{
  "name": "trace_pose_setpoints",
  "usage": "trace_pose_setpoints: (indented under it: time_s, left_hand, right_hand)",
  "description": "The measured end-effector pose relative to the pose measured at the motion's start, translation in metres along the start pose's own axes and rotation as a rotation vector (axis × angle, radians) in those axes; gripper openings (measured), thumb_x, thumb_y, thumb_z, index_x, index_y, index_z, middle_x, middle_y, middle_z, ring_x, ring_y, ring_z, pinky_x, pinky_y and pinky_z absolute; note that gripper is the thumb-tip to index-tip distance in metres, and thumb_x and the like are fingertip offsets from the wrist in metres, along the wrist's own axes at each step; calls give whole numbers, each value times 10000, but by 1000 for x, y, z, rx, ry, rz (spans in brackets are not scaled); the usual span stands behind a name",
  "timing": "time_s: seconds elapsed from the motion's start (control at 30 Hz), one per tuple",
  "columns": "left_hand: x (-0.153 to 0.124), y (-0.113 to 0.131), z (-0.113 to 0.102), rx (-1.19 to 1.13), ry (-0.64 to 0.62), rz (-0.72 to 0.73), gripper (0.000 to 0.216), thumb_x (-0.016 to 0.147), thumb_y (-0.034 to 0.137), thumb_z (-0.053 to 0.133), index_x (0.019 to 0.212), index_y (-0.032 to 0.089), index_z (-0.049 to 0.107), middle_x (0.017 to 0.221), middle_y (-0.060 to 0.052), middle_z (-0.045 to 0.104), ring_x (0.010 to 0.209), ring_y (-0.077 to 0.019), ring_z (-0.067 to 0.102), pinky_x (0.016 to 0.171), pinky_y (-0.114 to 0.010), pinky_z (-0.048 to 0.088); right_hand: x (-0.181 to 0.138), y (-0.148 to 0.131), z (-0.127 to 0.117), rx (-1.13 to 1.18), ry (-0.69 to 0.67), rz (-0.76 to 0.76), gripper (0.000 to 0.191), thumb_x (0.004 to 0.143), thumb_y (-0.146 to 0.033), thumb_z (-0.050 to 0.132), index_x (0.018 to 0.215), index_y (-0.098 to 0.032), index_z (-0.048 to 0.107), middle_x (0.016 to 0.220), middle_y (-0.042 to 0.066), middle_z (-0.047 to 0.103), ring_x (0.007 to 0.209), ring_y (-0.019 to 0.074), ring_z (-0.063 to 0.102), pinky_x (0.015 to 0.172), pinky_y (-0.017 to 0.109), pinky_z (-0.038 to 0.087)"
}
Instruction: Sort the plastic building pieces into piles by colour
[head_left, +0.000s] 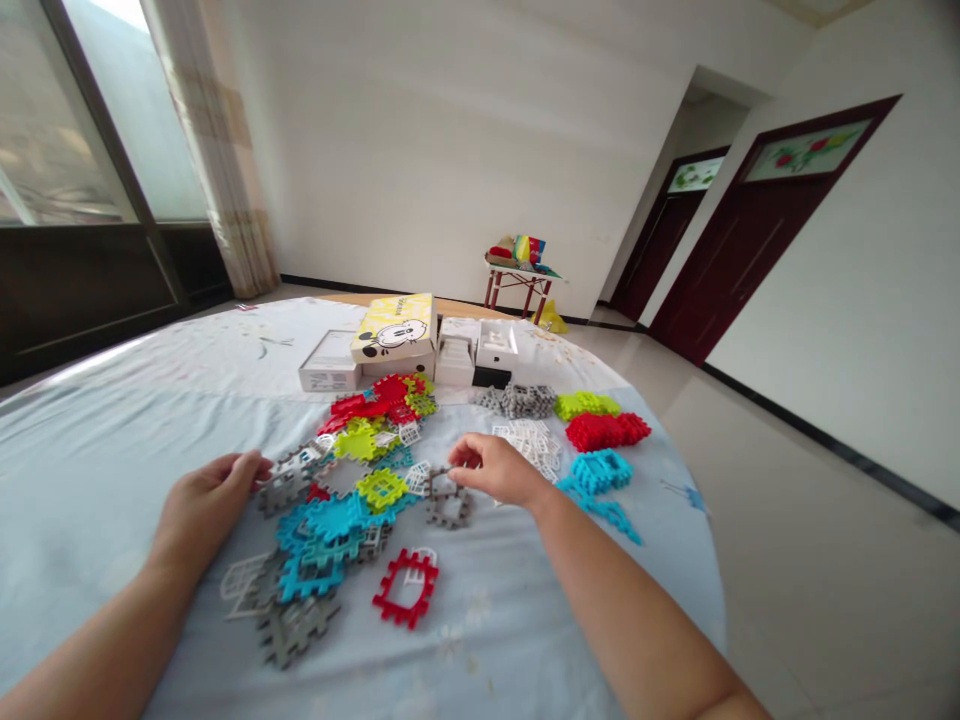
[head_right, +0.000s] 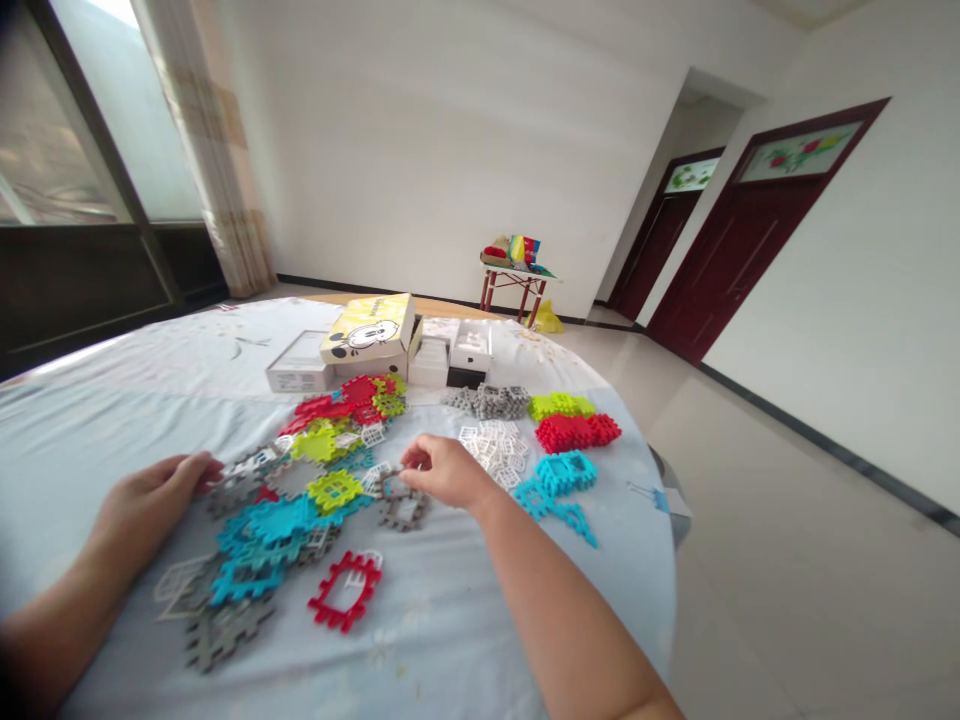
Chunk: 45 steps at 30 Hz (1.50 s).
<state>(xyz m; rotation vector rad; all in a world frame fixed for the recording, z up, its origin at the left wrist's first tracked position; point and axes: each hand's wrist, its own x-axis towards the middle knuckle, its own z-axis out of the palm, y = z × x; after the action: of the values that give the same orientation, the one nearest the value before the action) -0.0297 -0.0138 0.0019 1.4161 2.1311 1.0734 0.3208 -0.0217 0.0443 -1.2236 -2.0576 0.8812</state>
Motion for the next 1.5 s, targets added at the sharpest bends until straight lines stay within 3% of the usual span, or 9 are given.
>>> trace_pose_setpoints:
  time_s: [0.17, 0.37, 0.43, 0.63, 0.97, 1.17, 1.5]
  left_hand:
    - [-3, 6, 0, -17, -6, -1, 398, 688, 491, 433, 753, 167, 654, 623, -22, 660, 619, -180, 588, 557, -240, 407]
    - [-5, 11, -1, -27, -15, -6, 393, 688, 488, 432, 752, 166, 647, 627, -24, 658, 616, -182, 584, 555, -244, 406]
    - [-5, 10, -1, -27, -15, 5, 391, 689, 488, 432, 743, 164, 645, 616, -25, 654, 614, -184, 584, 555, -246, 405]
    - [-6, 9, -2, -41, -10, 26, 396, 694, 491, 422, 722, 163, 641, 611, -33, 651, 621, -192, 587, 566, -256, 405]
    - [-3, 6, 0, -37, -20, 41, 409, 708, 504, 406, 715, 168, 638, 595, -24, 644, 608, -180, 583, 569, -249, 396]
    - [-6, 8, 0, -70, -24, 59, 405, 711, 497, 410, 699, 159, 633, 592, -25, 642, 590, -168, 573, 561, -238, 395]
    - [-8, 13, -2, -76, -26, 62, 382, 714, 471, 426, 709, 153, 637, 610, -35, 648, 599, -176, 572, 566, -245, 397]
  right_hand:
    - [11, 20, -19, -66, 292, -26, 230, 719, -251, 589, 930, -165, 621, 827, 29, 643, 711, 124, 573, 683, 252, 450]
    - [47, 44, -34, -407, 418, -13, 154, 727, -174, 566, 854, -181, 654, 815, 34, 652, 750, 142, 583, 727, 253, 438]
    - [59, 48, -35, -516, 405, 4, 188, 739, -166, 557, 895, -194, 657, 869, 44, 652, 805, 150, 587, 764, 253, 430]
    - [72, 59, -36, -740, 148, 73, 276, 699, -153, 598, 949, -241, 676, 978, 43, 655, 945, 200, 583, 848, 277, 408]
    - [81, 64, -26, -825, 55, 178, 250, 723, -250, 589, 953, -292, 679, 1007, 1, 653, 979, 181, 570, 856, 250, 402]
    - [91, 64, -21, -867, 95, 213, 237, 752, -259, 568, 964, -271, 673, 1045, 42, 637, 1015, 218, 535, 883, 325, 369]
    - [93, 28, 17, -774, 98, -108, 253, 793, -250, 527, 1027, -267, 624, 1087, 27, 597, 1048, 197, 455, 877, 333, 336]
